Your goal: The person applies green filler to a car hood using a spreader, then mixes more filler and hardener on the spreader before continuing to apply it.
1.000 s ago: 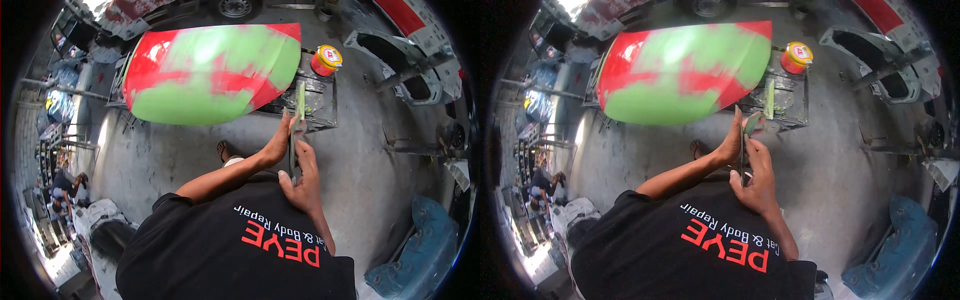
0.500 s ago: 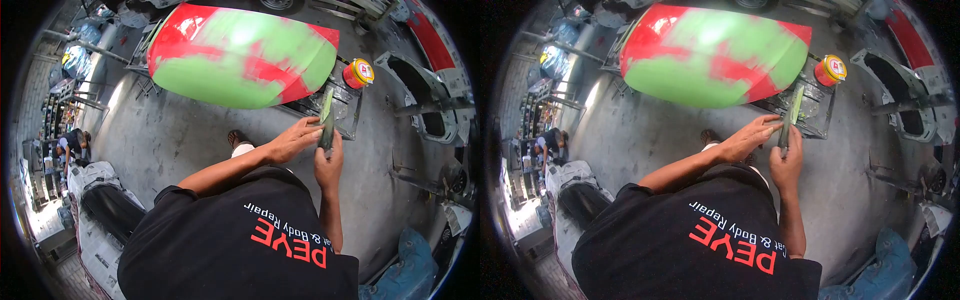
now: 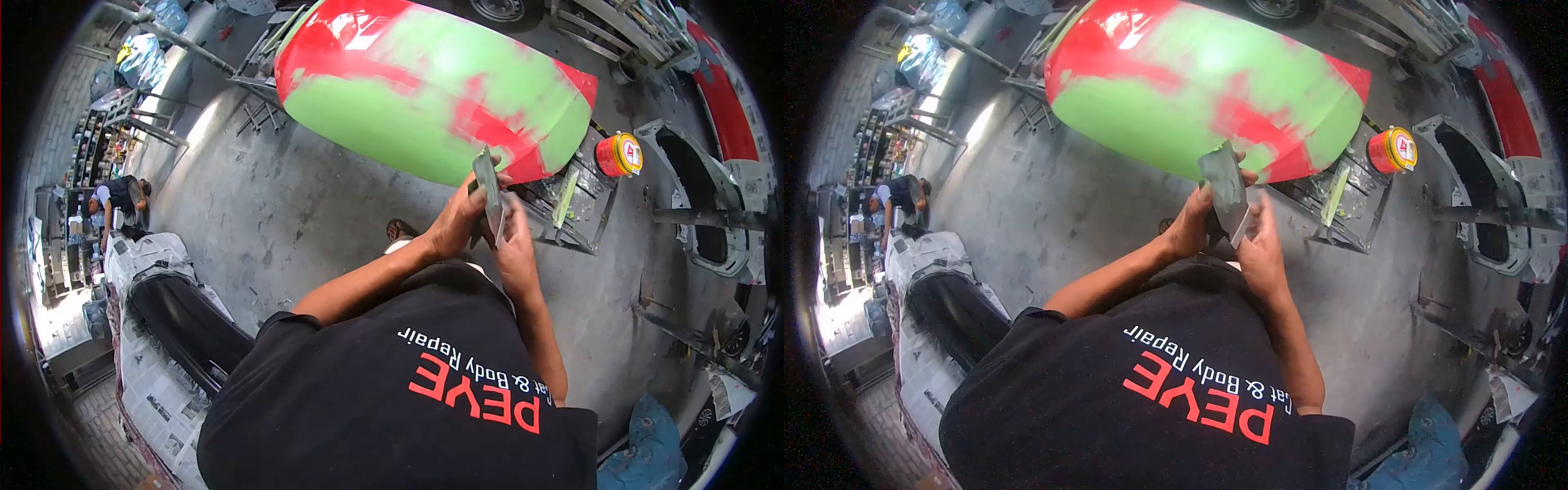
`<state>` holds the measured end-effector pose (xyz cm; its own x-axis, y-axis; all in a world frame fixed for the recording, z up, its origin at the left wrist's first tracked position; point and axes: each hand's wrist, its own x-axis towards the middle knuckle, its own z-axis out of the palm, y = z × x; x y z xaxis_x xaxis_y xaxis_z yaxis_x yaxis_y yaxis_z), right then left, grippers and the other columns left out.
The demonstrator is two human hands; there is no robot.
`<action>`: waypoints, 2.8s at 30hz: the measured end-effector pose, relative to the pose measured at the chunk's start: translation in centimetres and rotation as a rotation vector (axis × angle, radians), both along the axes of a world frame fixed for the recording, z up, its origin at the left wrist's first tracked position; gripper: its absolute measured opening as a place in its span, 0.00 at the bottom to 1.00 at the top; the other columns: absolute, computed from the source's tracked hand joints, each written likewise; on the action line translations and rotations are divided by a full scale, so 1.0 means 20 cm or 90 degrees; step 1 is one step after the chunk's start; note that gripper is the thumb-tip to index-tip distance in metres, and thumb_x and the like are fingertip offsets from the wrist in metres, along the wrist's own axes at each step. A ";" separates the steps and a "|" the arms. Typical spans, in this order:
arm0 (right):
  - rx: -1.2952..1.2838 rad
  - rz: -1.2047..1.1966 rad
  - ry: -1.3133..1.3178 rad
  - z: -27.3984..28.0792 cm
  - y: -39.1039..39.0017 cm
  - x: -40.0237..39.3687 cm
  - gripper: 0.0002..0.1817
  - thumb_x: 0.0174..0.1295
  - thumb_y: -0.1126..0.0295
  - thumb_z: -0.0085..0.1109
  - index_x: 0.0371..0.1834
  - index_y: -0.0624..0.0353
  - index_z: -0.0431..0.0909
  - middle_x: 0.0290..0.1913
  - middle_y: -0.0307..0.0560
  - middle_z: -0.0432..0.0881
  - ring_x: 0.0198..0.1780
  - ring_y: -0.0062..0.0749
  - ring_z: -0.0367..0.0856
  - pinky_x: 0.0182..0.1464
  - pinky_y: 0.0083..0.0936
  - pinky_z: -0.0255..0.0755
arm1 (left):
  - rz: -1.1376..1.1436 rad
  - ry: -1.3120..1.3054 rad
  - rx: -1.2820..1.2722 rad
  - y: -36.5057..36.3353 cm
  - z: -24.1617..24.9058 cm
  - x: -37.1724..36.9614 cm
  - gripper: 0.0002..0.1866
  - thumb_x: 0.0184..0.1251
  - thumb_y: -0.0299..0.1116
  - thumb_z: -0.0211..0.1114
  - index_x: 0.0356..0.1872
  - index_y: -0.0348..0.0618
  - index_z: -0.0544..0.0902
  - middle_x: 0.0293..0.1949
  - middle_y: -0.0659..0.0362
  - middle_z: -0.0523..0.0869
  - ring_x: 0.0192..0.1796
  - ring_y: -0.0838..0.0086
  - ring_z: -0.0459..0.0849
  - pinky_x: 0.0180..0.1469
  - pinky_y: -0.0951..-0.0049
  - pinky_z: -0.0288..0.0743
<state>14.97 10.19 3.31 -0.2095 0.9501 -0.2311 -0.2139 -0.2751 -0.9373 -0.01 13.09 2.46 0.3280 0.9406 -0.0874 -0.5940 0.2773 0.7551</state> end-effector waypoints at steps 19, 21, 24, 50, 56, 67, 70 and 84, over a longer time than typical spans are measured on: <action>0.314 0.039 -0.800 -0.95 0.31 -0.10 0.31 0.64 0.74 0.55 0.73 0.63 0.68 0.66 0.64 0.75 0.70 0.58 0.71 0.64 0.50 0.73 | 0.353 0.150 -0.111 -0.25 -0.27 -1.20 0.44 0.74 0.69 0.50 0.78 0.43 0.66 0.71 0.49 0.76 0.66 0.54 0.82 0.66 0.54 0.78; 0.312 0.116 -1.017 -0.98 0.35 -0.09 0.30 0.66 0.71 0.57 0.74 0.55 0.69 0.71 0.55 0.72 0.74 0.52 0.69 0.64 0.54 0.72 | 0.355 0.158 -0.126 -0.30 -0.26 -1.16 0.44 0.74 0.69 0.50 0.77 0.43 0.67 0.72 0.49 0.76 0.66 0.54 0.82 0.65 0.55 0.78; 0.403 0.181 -1.097 -1.03 0.42 -0.05 0.29 0.68 0.71 0.55 0.74 0.50 0.70 0.72 0.48 0.72 0.75 0.47 0.68 0.65 0.54 0.70 | 0.367 0.156 -0.149 -0.34 -0.27 -1.10 0.45 0.74 0.70 0.50 0.77 0.43 0.67 0.71 0.49 0.76 0.65 0.54 0.82 0.64 0.56 0.79; 0.570 0.234 -0.905 -0.89 0.57 -0.01 0.29 0.56 0.71 0.65 0.65 0.52 0.79 0.64 0.50 0.76 0.68 0.46 0.72 0.61 0.52 0.70 | 0.390 0.102 -0.222 -0.27 -0.15 -0.57 0.50 0.69 0.74 0.52 0.78 0.41 0.65 0.73 0.46 0.73 0.68 0.46 0.79 0.59 0.47 0.83; 0.635 0.401 -0.472 -0.55 0.54 -0.27 0.36 0.44 0.71 0.74 0.63 0.50 0.78 0.56 0.49 0.78 0.61 0.50 0.77 0.56 0.44 0.73 | 0.248 -0.065 -0.288 -0.25 -0.08 -0.45 0.52 0.67 0.76 0.52 0.78 0.42 0.65 0.72 0.45 0.73 0.65 0.38 0.81 0.51 0.43 0.85; 0.680 0.578 -0.338 -0.64 0.50 -0.33 0.34 0.60 0.72 0.64 0.72 0.65 0.70 0.74 0.55 0.72 0.77 0.49 0.68 0.72 0.44 0.70 | 0.539 0.004 -0.381 -0.39 -0.06 -0.39 0.47 0.69 0.77 0.47 0.74 0.48 0.70 0.66 0.47 0.79 0.59 0.37 0.84 0.47 0.51 0.87; 0.795 0.690 -0.480 -0.85 0.54 -0.24 0.31 0.66 0.67 0.59 0.73 0.62 0.70 0.77 0.55 0.70 0.81 0.47 0.63 0.79 0.44 0.59 | 0.612 0.067 -0.375 -0.47 -0.11 -0.43 0.46 0.69 0.76 0.48 0.73 0.49 0.71 0.66 0.47 0.79 0.59 0.39 0.85 0.46 0.51 0.87; 1.329 0.999 -0.881 -1.23 0.90 -0.08 0.35 0.77 0.53 0.38 0.84 0.55 0.58 0.87 0.38 0.52 0.89 0.25 0.37 0.88 0.40 0.21 | 0.747 -0.033 -0.333 -0.66 -0.19 -0.37 0.44 0.71 0.72 0.52 0.76 0.49 0.67 0.71 0.51 0.77 0.60 0.42 0.85 0.48 0.51 0.88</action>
<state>13.46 28.27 -21.23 -0.8691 -0.2600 -0.4209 -0.4104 0.8540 0.3197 -7.41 -0.14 -1.32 -0.6545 0.5247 -0.5444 -0.7084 -0.1739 0.6841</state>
